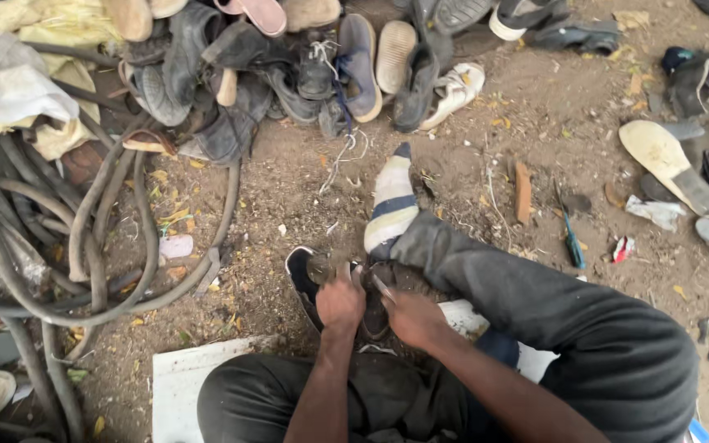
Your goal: The person sits on the ground surrounded by a large pile of used shoes and uses a knife to scrape and clean the soles of several different shoes. They handle multiple pairs, including sneakers and sandals, picking them up from the pile, working on them, and placing them back down.
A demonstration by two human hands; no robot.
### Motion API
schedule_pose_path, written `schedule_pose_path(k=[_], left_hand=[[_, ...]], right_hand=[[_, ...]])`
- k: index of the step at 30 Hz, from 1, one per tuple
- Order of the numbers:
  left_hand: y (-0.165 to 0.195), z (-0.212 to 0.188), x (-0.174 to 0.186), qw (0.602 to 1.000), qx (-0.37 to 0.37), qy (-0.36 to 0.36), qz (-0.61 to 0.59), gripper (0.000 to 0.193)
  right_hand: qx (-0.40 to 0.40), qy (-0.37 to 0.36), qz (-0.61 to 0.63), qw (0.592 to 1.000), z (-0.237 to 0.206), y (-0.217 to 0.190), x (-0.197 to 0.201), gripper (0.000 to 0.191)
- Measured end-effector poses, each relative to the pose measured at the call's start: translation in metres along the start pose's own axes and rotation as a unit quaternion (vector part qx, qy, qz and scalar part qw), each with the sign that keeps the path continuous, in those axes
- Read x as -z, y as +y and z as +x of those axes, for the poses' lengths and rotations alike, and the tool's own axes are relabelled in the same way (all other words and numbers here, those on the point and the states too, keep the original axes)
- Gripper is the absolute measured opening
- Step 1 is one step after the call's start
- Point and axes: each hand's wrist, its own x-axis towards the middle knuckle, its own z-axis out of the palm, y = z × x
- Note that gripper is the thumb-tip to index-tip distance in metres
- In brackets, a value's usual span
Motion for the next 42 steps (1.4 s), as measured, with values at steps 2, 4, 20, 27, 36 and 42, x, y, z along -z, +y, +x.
schedule_pose_path(k=[2,4,20,27,36,42], left_hand=[[-0.007,-0.001,-0.006,0.998,-0.032,0.058,0.011,0.039],[-0.019,-0.003,-0.009,0.998,-0.007,0.065,0.025,0.038],[-0.027,-0.028,0.030,0.988,0.064,0.133,0.035,0.039],[-0.041,-0.052,0.029,0.964,0.070,0.255,-0.004,0.034],[-0.032,-0.062,0.040,0.967,0.068,0.247,-0.009,0.035],[-0.010,-0.092,0.046,0.964,-0.054,0.254,-0.048,0.030]], right_hand=[[0.006,-0.005,-0.029,1.000,0.005,-0.015,0.007,0.031],[-0.023,-0.038,-0.061,0.997,-0.003,-0.024,0.005,0.032],[-0.028,-0.080,0.026,0.996,-0.053,-0.019,-0.030,0.036],[0.009,-0.120,0.010,0.993,-0.085,0.009,-0.010,0.036],[0.075,-0.115,-0.012,0.990,-0.026,-0.060,0.021,0.031],[-0.025,-0.151,-0.070,0.986,-0.075,-0.033,0.029,0.042]])
